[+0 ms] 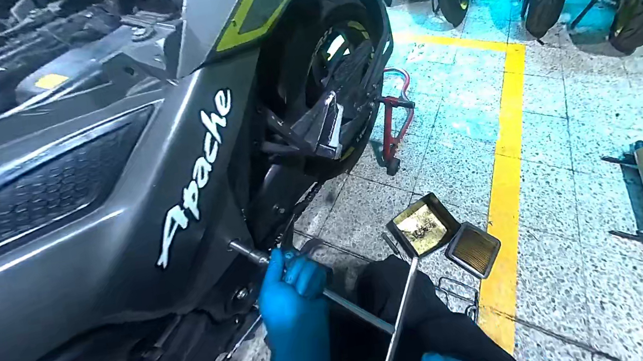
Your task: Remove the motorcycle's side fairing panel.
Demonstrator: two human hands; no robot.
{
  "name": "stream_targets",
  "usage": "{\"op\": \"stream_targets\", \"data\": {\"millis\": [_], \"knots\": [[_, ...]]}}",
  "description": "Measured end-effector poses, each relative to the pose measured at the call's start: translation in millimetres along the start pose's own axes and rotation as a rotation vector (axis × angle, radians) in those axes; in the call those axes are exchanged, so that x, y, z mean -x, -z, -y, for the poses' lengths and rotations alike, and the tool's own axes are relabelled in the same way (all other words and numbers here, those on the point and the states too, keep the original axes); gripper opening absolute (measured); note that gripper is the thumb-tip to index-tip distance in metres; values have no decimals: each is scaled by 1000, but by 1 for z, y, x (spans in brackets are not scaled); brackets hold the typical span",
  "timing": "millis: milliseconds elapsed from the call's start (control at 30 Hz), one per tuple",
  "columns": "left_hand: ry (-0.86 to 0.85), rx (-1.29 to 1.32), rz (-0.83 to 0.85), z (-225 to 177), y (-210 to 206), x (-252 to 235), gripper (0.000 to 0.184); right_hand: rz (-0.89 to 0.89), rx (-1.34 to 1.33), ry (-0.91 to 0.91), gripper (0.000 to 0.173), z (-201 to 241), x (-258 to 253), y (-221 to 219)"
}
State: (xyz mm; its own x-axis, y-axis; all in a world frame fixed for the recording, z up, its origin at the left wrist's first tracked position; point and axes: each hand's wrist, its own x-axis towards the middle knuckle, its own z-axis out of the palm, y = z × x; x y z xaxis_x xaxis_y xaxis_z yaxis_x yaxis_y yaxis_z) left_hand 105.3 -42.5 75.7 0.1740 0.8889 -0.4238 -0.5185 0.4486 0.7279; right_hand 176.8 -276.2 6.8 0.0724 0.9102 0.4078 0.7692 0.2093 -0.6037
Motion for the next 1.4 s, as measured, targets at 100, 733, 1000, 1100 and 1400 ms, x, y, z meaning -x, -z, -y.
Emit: {"op": "stream_targets", "data": {"millis": [100, 733, 1000, 1100, 1400], "knots": [[16, -26, -8, -3, 11, 2, 50, -73, 24, -123, 34, 12, -34, 37], [20, -106, -58, -21, -1, -11, 42, -200, 162, -170, 36, -32, -31, 19], [11, -104, -65, -24, -2, -19, 43, -251, 83, -138, 41, -19, -38, 20], [6, -109, -96, -20, -1, -26, 42, -189, 288, -181, 45, -30, -26, -6], [10, -112, -111, -24, -1, -31, 43, -192, 514, -142, 40, -9, -49, -1]]}}
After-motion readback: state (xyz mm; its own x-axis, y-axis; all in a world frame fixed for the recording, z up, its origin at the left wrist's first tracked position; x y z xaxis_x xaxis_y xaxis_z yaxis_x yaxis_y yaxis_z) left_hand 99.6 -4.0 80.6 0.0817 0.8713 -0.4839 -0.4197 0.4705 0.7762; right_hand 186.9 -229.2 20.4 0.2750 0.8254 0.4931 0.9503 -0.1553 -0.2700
